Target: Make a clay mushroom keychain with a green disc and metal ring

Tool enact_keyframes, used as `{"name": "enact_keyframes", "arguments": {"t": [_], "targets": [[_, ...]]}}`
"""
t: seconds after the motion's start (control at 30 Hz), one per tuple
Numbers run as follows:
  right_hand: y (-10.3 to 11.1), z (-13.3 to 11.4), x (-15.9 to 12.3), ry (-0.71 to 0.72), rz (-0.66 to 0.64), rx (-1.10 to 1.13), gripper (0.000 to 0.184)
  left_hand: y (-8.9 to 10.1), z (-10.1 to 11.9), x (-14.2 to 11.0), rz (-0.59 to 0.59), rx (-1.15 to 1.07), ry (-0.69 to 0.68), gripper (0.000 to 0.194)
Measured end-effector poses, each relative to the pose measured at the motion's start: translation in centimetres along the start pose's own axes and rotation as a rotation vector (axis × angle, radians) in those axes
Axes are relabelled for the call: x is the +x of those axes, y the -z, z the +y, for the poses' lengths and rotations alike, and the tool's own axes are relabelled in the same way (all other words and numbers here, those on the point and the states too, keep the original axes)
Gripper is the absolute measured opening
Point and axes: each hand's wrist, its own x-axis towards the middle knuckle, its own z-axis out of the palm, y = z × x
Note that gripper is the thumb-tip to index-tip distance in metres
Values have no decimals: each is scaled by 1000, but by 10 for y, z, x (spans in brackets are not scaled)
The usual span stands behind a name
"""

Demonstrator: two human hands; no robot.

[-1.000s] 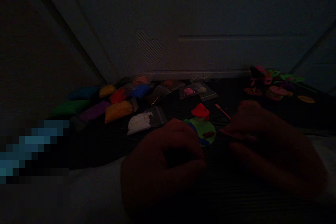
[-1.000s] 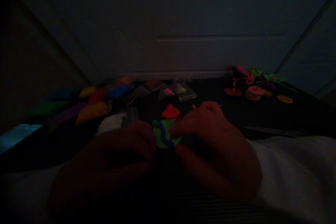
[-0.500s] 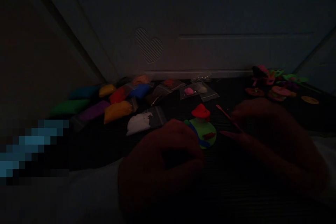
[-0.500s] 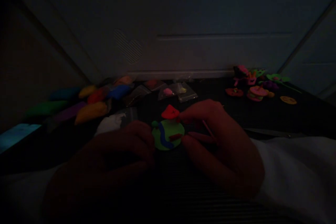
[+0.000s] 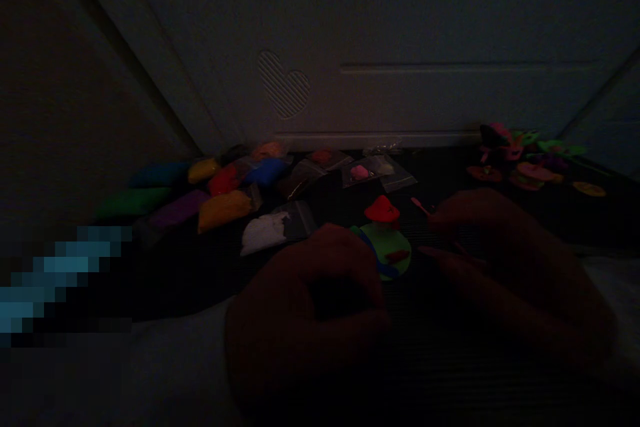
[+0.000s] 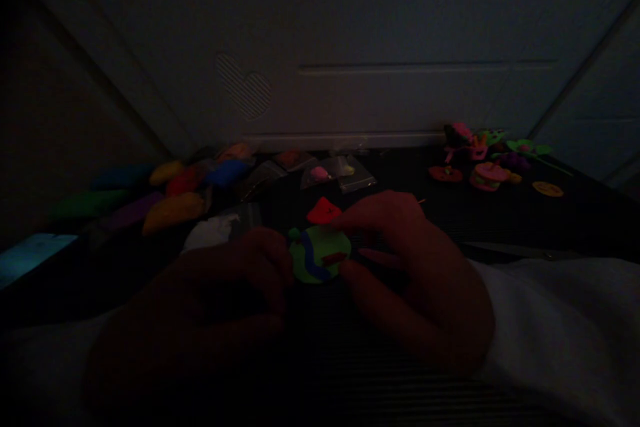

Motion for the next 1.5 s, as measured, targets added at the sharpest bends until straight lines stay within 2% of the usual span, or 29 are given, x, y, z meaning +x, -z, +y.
{"name": "enact_keyframes", "arguments": {"t": [0.23, 0.67, 1.03, 1.2, 1.4, 1.5], "targets": [[0, 2, 1, 42, -34, -25, 37, 1, -1, 0, -8, -20, 18, 1], [1, 3, 1, 61, -62, -57, 37, 0, -1, 3, -3, -25, 54, 10], [1, 3, 1, 52, -75, -54, 36, 0, -2, 2, -10, -25, 52, 9], [0, 3, 0, 58, -60, -45, 36, 0, -3, 3, -13, 18, -1, 8], [-1, 2, 4, 55, -86, -46, 33, -3, -1, 2, -63, 342, -177, 10], [-2, 0, 6, 49, -79, -33, 29, -4, -3, 1, -100, 418, -242, 12]]}}
